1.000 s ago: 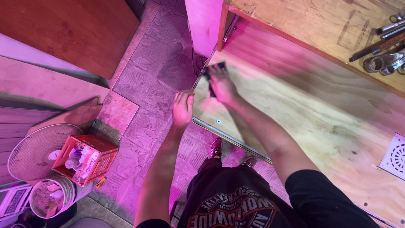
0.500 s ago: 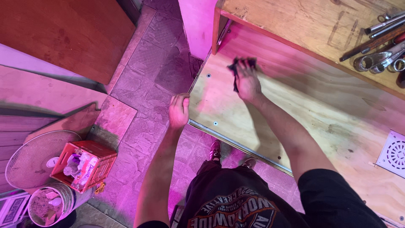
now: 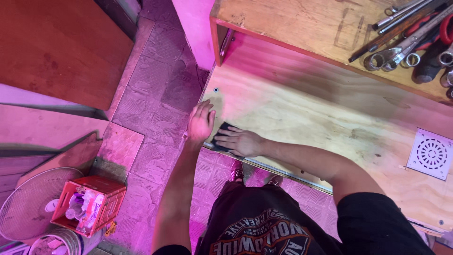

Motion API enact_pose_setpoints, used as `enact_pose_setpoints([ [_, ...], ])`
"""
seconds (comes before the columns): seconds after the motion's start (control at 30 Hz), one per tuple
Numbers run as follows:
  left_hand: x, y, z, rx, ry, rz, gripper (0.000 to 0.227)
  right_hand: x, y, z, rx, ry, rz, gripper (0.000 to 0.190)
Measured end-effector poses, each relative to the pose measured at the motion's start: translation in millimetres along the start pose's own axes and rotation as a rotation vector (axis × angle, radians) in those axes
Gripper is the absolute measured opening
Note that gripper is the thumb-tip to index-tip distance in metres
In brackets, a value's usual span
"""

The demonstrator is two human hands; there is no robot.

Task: The person cleans a wooden workbench by wiping the surface with a black cloth and then organizing various tools including wrenches, pliers, and a screwdriver onto a designated board.

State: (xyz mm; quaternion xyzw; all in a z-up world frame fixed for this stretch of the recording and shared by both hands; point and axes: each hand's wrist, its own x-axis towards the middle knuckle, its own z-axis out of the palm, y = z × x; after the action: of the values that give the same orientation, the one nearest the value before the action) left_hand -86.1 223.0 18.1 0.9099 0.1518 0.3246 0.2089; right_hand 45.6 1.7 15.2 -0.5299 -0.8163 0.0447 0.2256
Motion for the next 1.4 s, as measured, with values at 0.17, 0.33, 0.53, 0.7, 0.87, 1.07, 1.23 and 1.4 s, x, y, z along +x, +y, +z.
enact_pose_setpoints([
  [0.17,1,12,12,0.366,-0.033,0.113,0.038,-66,95,-33,-0.232,0.06,0.344,0.062],
  [0.33,13,14,11,0.381,-0.054,0.169,0.039,-21,123,-18,-0.461,0.091,0.76,0.067],
  [0.53,25,-6,40,0.316,-0.023,0.18,0.035,-25,4,-4,-0.325,0.079,0.341,0.067],
  [0.7,19,2,40,0.361,-0.033,0.25,0.04,-126,-10,-51,-0.127,0.011,0.32,0.067],
  [0.87,24,5,42,0.368,0.001,0.27,0.039,-117,107,-64,-0.426,0.05,0.633,0.07],
  [1.07,30,7,64,0.317,-0.021,0.35,0.037,-52,37,-5,-0.3,0.087,0.497,0.072],
  [1.23,42,30,81,0.278,-0.015,0.376,0.035,-112,-38,-44,-0.106,0.121,0.324,0.067],
  [1.4,46,49,86,0.248,-0.099,0.394,0.036,-189,66,-86,-0.433,0.06,0.711,0.068],
])
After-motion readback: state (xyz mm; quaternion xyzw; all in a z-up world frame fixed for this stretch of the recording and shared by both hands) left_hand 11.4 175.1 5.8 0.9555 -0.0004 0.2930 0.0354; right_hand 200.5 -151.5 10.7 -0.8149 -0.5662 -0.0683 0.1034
